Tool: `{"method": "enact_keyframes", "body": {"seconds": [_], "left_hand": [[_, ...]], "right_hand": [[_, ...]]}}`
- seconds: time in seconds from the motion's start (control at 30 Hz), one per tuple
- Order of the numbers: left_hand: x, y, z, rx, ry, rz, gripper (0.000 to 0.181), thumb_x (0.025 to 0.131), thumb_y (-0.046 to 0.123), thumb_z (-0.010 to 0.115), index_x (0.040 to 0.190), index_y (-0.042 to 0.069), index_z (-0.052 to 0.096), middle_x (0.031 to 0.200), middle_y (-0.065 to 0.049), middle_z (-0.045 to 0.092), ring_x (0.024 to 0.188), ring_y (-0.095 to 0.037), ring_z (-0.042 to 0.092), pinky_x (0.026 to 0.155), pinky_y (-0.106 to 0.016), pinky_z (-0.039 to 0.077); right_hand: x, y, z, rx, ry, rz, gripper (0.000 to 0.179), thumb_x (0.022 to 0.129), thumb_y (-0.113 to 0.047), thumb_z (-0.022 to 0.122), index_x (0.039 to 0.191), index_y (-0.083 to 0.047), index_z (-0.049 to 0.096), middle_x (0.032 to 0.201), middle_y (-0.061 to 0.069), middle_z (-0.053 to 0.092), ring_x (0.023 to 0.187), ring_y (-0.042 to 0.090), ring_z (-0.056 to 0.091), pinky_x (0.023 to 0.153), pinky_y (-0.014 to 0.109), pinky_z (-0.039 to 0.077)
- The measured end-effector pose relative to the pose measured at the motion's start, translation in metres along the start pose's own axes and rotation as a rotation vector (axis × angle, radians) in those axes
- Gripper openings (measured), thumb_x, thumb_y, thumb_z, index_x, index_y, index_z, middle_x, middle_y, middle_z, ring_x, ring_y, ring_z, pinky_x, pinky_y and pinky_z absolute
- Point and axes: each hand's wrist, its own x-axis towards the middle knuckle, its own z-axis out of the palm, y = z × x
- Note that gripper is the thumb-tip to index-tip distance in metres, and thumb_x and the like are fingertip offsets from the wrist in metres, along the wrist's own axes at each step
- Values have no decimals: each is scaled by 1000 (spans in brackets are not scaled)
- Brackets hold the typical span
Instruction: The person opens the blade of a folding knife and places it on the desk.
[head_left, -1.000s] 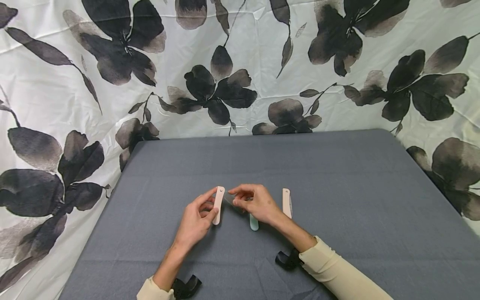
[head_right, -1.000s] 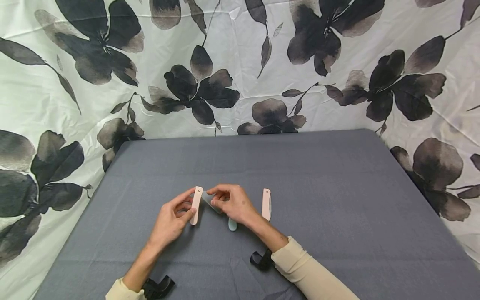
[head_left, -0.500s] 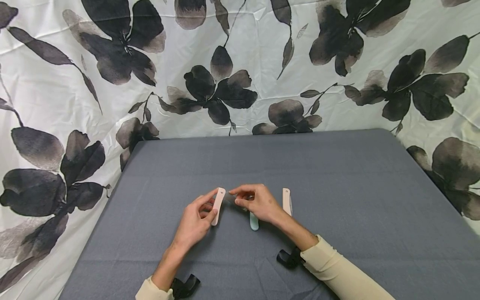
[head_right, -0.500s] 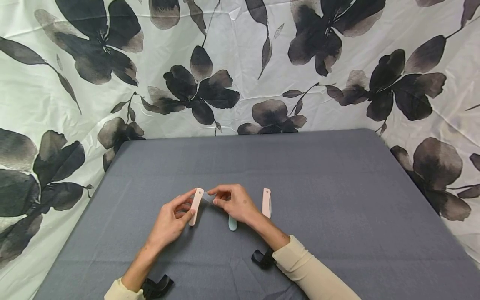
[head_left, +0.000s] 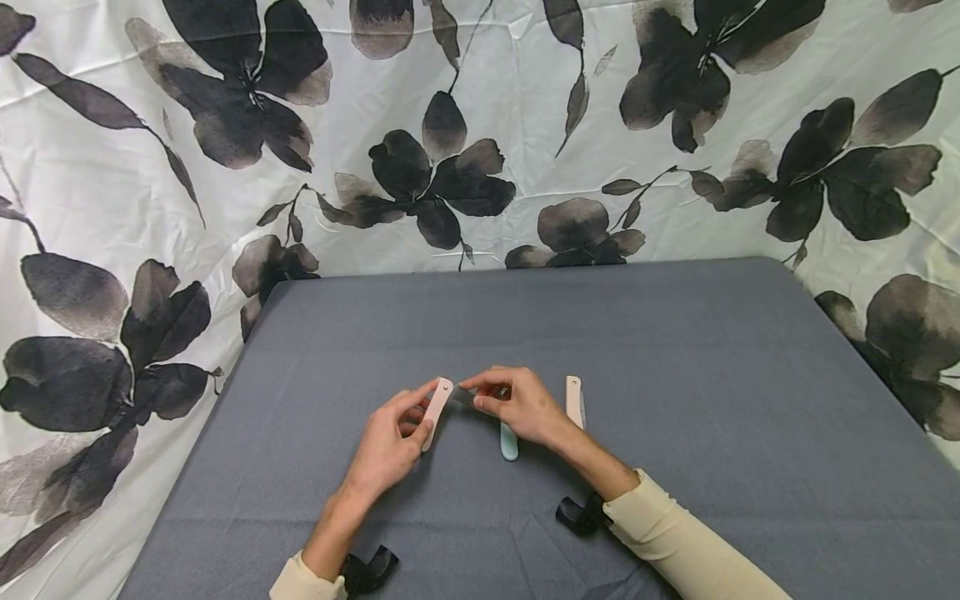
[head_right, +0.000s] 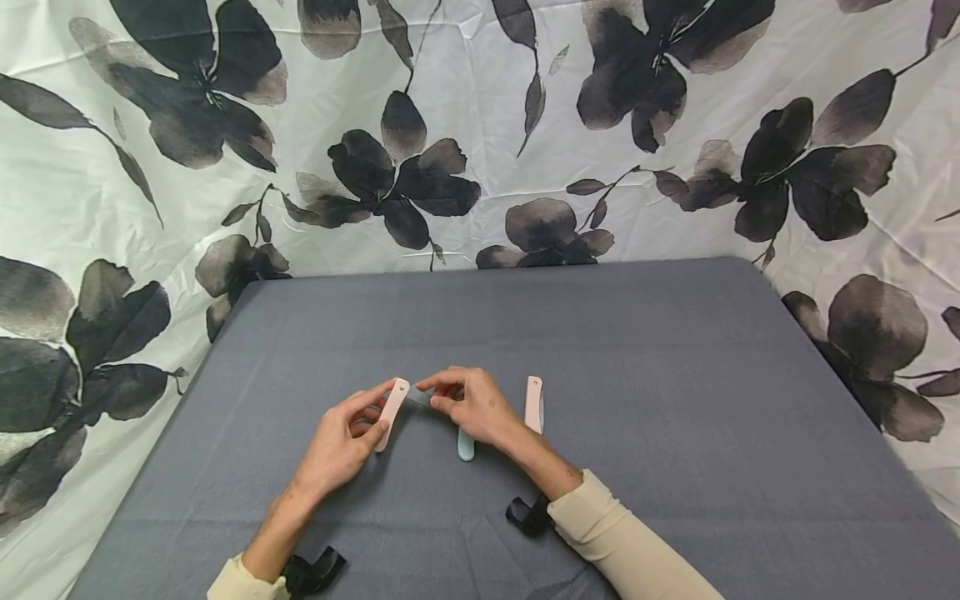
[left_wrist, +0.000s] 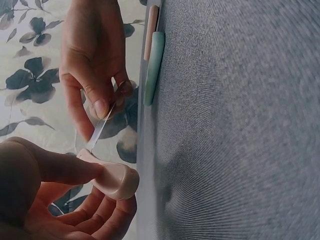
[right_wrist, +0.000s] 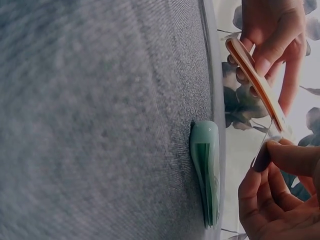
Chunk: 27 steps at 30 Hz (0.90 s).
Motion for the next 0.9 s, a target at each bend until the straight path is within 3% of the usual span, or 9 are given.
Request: {"method": "enact_keyframes", "body": {"seconds": [0.17,0.47,0.9], "left_hand": [[0,-1,0,16,-5,10,57,93,-9,67,144,16,64,105,-12,68,81,-16,67,67,-23,57],[-1,-1,1,127,7,36,56,93,-7,68,142,20,66,103,-6,70,84,-13,63,72,-24,55],[-3,-4,0,227,-17,84,57,92,-10,66,141,19,68,103,-4,70,83,-12,58,72,-23,50]], "right_hand": [[-1,1,0,-16,-1,-3,24,94,-2,73,116,-10,80,97,6,75,83,16,65,70,24,54],[-3,2,-1,-49,-1,3,23,96,-6,73,114,-17,81,98,3,73,84,16,63,73,28,54],[-5,4,-1,-68,-9,-12,24,96,-2,70,115,-12,81,96,4,71,82,12,58,71,25,50]]}}
